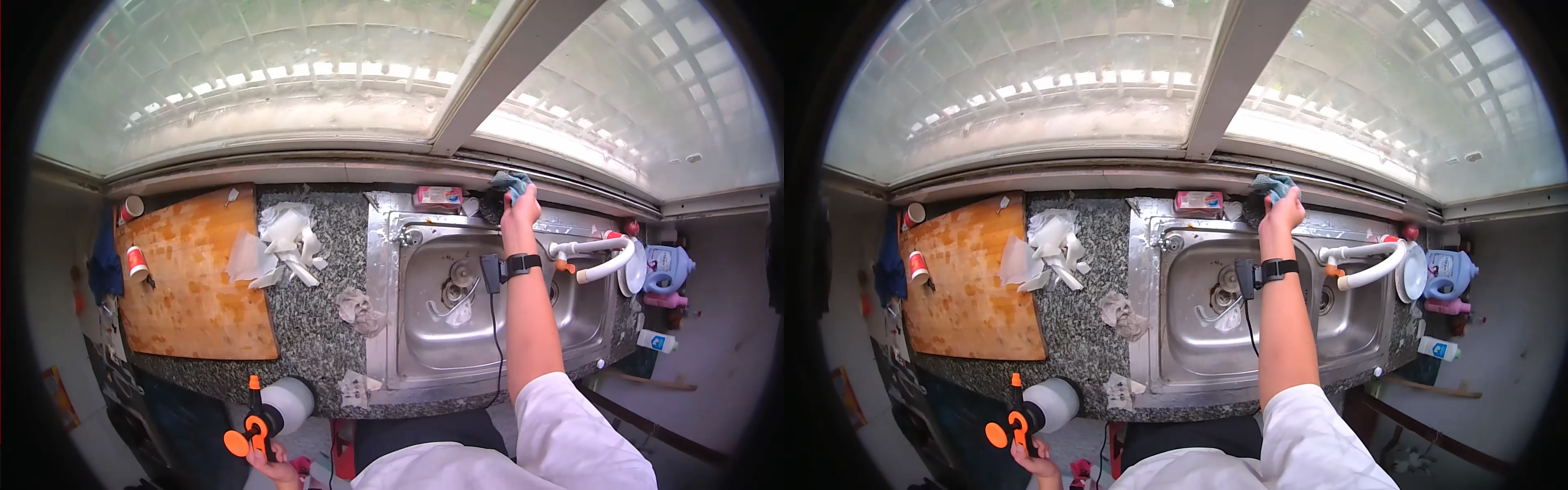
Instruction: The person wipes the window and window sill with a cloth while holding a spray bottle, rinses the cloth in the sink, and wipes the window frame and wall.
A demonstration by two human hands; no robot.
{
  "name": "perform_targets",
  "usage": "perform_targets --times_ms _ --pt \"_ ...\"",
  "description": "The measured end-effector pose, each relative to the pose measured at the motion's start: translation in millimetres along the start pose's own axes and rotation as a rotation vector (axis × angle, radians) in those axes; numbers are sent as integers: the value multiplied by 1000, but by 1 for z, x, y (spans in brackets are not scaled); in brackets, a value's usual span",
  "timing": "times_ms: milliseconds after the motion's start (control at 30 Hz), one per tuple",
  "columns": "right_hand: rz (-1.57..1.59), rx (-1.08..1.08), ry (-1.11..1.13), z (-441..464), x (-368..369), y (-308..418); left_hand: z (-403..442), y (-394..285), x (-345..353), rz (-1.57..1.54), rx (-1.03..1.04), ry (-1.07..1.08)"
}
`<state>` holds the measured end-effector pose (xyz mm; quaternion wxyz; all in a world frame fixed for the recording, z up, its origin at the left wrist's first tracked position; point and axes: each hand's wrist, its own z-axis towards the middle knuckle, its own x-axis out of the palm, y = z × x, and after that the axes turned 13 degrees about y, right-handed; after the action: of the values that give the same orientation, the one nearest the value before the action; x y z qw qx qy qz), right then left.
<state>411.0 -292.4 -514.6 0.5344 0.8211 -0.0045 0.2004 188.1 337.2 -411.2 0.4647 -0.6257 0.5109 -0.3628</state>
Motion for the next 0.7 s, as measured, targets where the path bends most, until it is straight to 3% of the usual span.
perform_targets --times_ms 67,200,267,400,467,567,600,700 --pt "53 24 -10 -20 22 -3 -3 2 -4 17 14 27" --pt "-163 198 161 -32 33 -28 -6 1 1 11 17 46" --pt "-242 201 107 -45 51 -32 -6 0 5 6 20 30" --pt "-440 300 505 -90 89 -69 -7 5 -1 6 21 -14" --pt "-260 433 494 -124 121 -73 -7 18 -15 1 41 5" --pt "-20 505 299 -125 130 -73 -1 5 -7 -54 36 25" --pt "-25 500 300 -117 123 -71 -1 4 -8 -61 33 25" --pt "7 311 25 -83 95 -45 -2 7 -15 -38 17 24"
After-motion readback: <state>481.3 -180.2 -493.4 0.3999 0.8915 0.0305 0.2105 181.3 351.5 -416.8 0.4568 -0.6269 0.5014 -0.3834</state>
